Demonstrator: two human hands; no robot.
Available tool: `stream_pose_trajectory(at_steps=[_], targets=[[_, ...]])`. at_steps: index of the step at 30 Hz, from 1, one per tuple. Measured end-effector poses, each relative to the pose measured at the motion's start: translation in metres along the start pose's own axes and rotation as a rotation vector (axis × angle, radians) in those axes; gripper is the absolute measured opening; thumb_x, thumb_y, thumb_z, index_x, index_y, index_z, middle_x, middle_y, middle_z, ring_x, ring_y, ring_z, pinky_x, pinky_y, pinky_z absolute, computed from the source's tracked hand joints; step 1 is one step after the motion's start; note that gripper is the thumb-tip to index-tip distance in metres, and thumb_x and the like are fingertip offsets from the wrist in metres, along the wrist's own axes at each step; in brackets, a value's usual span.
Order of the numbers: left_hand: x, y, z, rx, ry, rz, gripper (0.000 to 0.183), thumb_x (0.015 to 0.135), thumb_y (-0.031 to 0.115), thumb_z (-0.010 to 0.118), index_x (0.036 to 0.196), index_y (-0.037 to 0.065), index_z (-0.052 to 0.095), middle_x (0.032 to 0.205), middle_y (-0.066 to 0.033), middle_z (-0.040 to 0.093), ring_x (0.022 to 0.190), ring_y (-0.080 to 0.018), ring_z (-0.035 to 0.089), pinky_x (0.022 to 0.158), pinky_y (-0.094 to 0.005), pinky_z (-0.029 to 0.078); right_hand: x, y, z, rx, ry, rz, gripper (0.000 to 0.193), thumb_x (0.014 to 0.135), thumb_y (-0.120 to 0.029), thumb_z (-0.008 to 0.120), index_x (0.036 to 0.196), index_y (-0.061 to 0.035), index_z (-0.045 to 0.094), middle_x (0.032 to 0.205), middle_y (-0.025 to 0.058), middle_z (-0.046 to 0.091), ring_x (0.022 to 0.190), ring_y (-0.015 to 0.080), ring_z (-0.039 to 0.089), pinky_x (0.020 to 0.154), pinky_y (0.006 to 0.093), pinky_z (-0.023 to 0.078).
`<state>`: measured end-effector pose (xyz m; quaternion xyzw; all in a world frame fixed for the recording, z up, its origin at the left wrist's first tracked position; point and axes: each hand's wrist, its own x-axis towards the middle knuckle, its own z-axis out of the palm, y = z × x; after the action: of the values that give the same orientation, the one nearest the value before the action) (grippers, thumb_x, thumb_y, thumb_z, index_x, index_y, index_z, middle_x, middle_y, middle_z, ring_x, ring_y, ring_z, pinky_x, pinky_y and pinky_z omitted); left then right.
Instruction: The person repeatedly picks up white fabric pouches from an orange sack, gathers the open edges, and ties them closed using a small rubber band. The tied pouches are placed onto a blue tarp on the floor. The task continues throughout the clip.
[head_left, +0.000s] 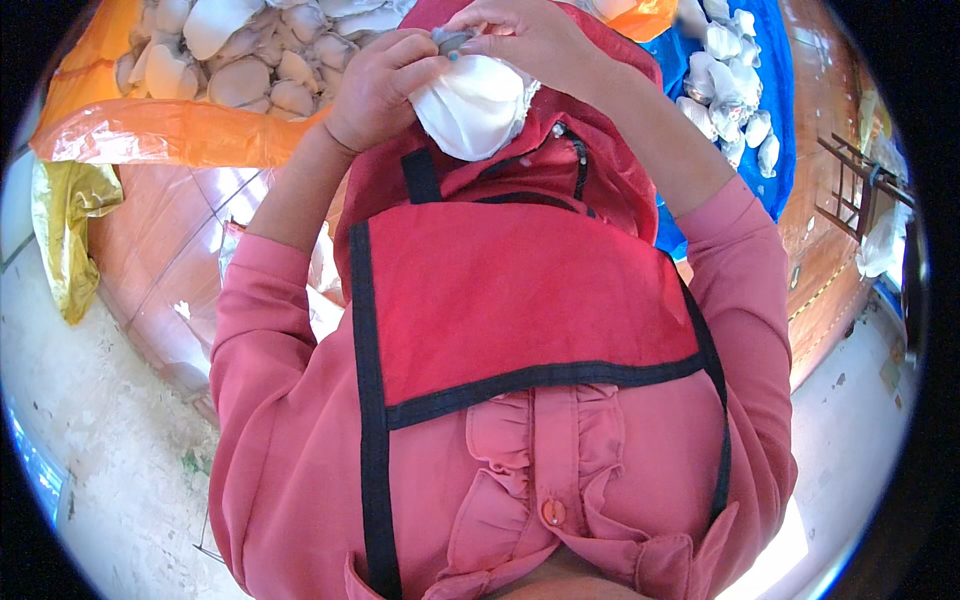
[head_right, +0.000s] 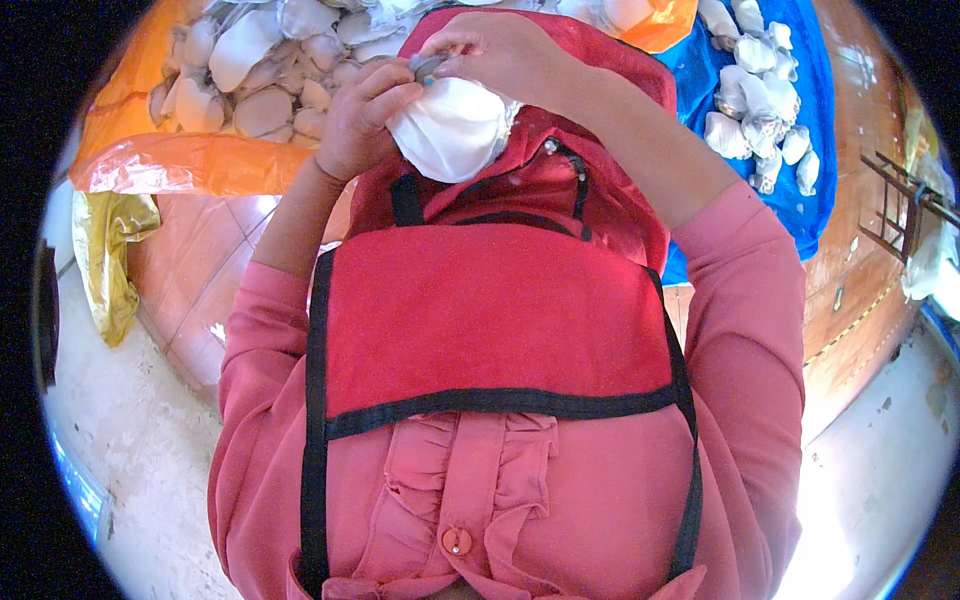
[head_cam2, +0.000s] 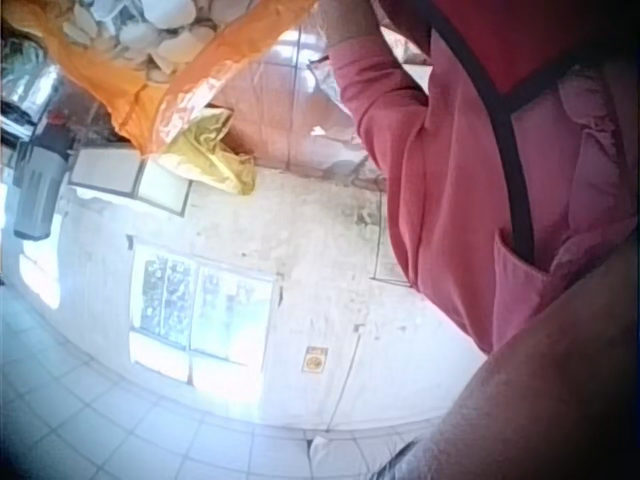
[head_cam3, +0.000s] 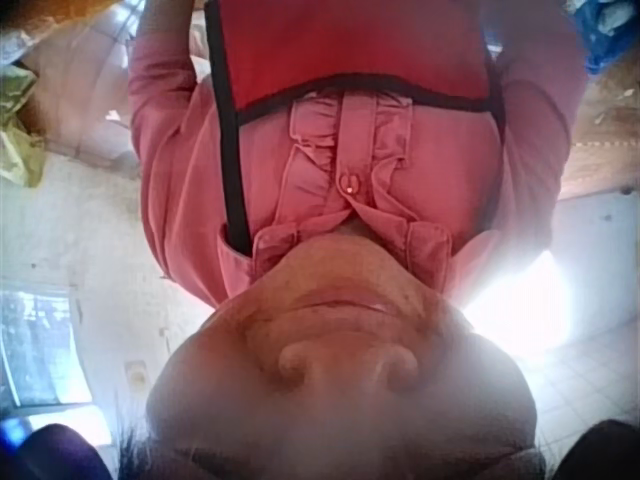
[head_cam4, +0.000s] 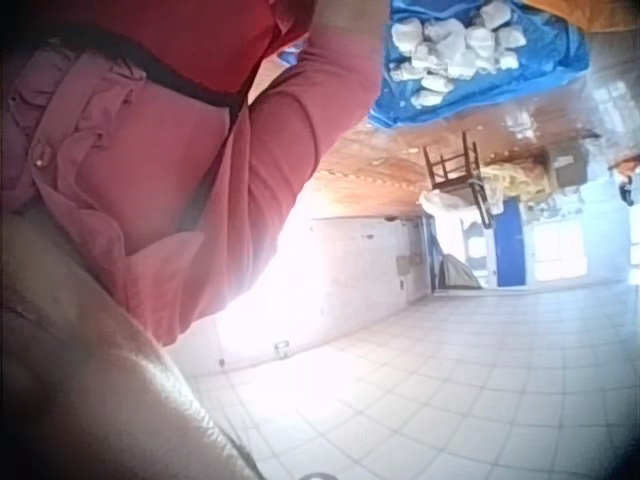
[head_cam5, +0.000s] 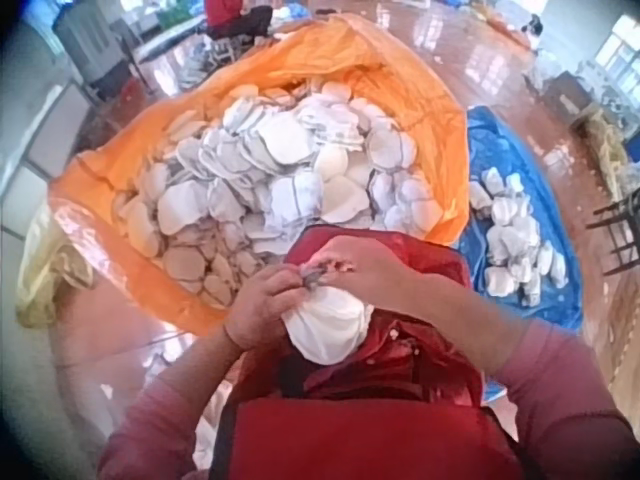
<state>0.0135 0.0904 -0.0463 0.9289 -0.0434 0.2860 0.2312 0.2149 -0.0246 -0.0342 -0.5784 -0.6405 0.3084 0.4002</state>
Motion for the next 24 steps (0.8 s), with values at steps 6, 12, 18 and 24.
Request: stream_pose_trajectory(at_steps=[6, 12, 18, 24], targets=[[0.002, -0.008, -0.006, 0.0, -0.078, 0.064, 0.037, 0.065, 0.01, 0.077, 0.098, 0.01, 0.061, 0.099, -0.0088, 0.061, 0.095, -0.0338, 0.063, 0.076, -0.0405, 0.054, 0.016, -0.024, -0.025, -0.074, -0.22, 0.021, 0.023, 0.08, -0.019, 0.07, 0.096, -0.0025, 0.071, 0.09, 0.0165, 0.068, 0.086, 0.0287, 0.066, 0.077, 0.039, 0.051], [0.008, 0.0, -0.006, -0.018, -0.095, 0.039, 0.037, 0.065, 0.011, 0.079, 0.098, 0.011, 0.064, 0.099, -0.0073, 0.061, 0.093, -0.0314, 0.064, 0.074, -0.0392, 0.054, 0.025, -0.052, -0.029, -0.439, -0.396, 0.062, 0.023, 0.078, -0.022, 0.069, 0.088, -0.0009, 0.07, 0.078, 0.0224, 0.065, 0.077, 0.0366, 0.065, 0.069, 0.0444, 0.05], [0.0, -0.003, -0.001, 0.028, -0.02, 0.098, 0.032, 0.067, 0.01, 0.076, 0.097, 0.012, 0.065, 0.099, -0.0069, 0.061, 0.095, -0.0315, 0.064, 0.076, -0.0387, 0.054, 0.028, -0.03, -0.02, -0.319, -0.435, 0.218, 0.024, 0.079, -0.023, 0.07, 0.089, -0.0011, 0.07, 0.082, 0.0198, 0.067, 0.079, 0.0348, 0.065, 0.07, 0.0439, 0.05], [-0.004, 0.003, 0.003, 0.027, -0.004, 0.094, 0.029, 0.069, 0.01, 0.073, 0.097, 0.011, 0.064, 0.099, -0.007, 0.061, 0.098, -0.0312, 0.063, 0.08, -0.0389, 0.054, -0.004, 0.005, -0.01, -0.184, -0.292, 0.195, 0.031, 0.081, -0.029, 0.073, 0.095, -0.0028, 0.064, 0.086, 0.0159, 0.066, 0.081, 0.0299, 0.064, 0.071, 0.0403, 0.048]])
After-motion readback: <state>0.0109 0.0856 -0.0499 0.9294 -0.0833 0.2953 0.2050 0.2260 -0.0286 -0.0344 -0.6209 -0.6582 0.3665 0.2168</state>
